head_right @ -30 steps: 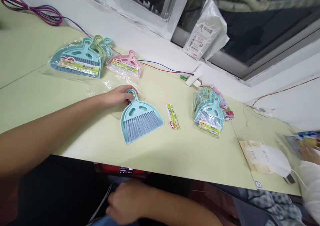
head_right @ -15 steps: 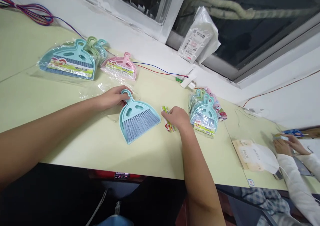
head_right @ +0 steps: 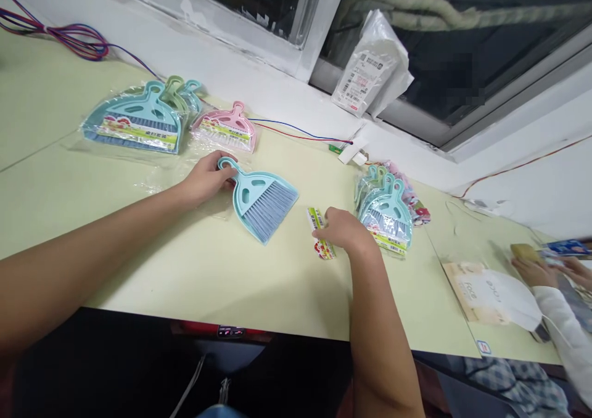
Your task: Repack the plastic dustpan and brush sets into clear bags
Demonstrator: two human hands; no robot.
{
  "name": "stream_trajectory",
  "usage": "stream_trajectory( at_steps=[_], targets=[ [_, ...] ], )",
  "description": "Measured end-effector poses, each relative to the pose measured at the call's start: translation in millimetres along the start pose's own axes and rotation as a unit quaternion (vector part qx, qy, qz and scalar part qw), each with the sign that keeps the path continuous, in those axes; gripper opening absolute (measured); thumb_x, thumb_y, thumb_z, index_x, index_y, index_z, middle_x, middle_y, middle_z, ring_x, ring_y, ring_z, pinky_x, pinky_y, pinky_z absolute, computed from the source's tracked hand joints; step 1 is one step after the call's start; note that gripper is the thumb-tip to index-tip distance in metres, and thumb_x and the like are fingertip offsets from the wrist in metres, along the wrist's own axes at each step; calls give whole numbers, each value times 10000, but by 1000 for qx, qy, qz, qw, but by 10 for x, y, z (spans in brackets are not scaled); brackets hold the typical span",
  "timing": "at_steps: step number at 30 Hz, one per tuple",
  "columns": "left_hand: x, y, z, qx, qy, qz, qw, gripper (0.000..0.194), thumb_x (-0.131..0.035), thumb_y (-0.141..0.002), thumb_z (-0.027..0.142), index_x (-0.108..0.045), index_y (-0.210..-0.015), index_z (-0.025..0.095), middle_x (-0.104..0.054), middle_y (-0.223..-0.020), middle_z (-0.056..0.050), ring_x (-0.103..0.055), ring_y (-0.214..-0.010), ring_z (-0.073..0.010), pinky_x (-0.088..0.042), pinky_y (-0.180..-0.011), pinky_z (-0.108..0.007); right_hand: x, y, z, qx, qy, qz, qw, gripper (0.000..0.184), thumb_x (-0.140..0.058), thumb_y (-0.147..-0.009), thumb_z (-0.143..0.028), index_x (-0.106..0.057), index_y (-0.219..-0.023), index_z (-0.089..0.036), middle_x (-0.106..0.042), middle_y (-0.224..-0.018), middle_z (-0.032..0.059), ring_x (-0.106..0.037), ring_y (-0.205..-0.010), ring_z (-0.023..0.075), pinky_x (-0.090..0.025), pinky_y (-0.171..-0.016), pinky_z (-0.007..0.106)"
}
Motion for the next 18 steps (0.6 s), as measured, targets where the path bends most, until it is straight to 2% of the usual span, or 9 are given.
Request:
stream_trajectory(
  at_steps=[4,7,11,13,15,18],
  targets=[
    [-1,18,27,-7,-7,6,1000,239,-643,-790,120,-598,-1018,176,-604,-837,13,-675,-657,-163,-586,-634,-317,-16,-65,90,17,-55,-12,998,673,-807,-753,-456,-562,-1319,-188,-678,-1265,130,-681,-1006,245,-487,-756,313],
    [-11,34,41,-8,-26,-2,1000,243,-643,-800,131,-594,-1034,175,-624,-849,7,-683,-664,-161,-578,-634,-300,-41,-114,161,20,-87,-14,996,774,-832,-723,-474,-527,-1373,-185,-675,-1270,128,-685,-1002,234,-491,-770,307],
    [-14,37,51,-12,-37,-6,999,271,-655,-788,137,-590,-1047,180,-631,-853,9,-683,-681,-157,-581,-650,-291,-27,-117,182,20,-111,-8,994,680,-845,-706,-394,-581,-1297,-189,-728,-1109,94,-697,-865,215,-481,-704,301],
    [-13,38,54,-10,-34,-4,999,267,-654,-786,137,-588,-1040,181,-632,-848,9,-682,-678,-157,-580,-650,-295,19,-90,152,19,-168,1,986,566,-836,-720,-360,-619,-1213,-186,-743,-995,74,-690,-771,200,-470,-644,291],
    [-17,43,60,-8,-29,-3,1000,255,-648,-790,135,-581,-1032,179,-628,-823,8,-677,-654,-164,-580,-637,-308,94,-54,89,27,-293,32,955,430,-811,-758,-362,-646,-1112,-183,-739,-894,55,-675,-700,181,-462,-593,275],
    [-30,49,60,-6,-21,-10,1000,245,-641,-794,126,-570,-1023,177,-625,-771,8,-671,-616,-177,-585,-611,-330,145,-15,-92,68,-508,70,856,306,-787,-794,-415,-659,-947,-183,-722,-817,49,-667,-679,171,-502,-593,270]
  ],
)
Point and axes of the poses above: each hand's wrist, its own y-axis away from the middle knuckle, its own x-axis out of the back of the hand, z = x × y, the point moved 6 cm from there along -y, towards the middle knuckle
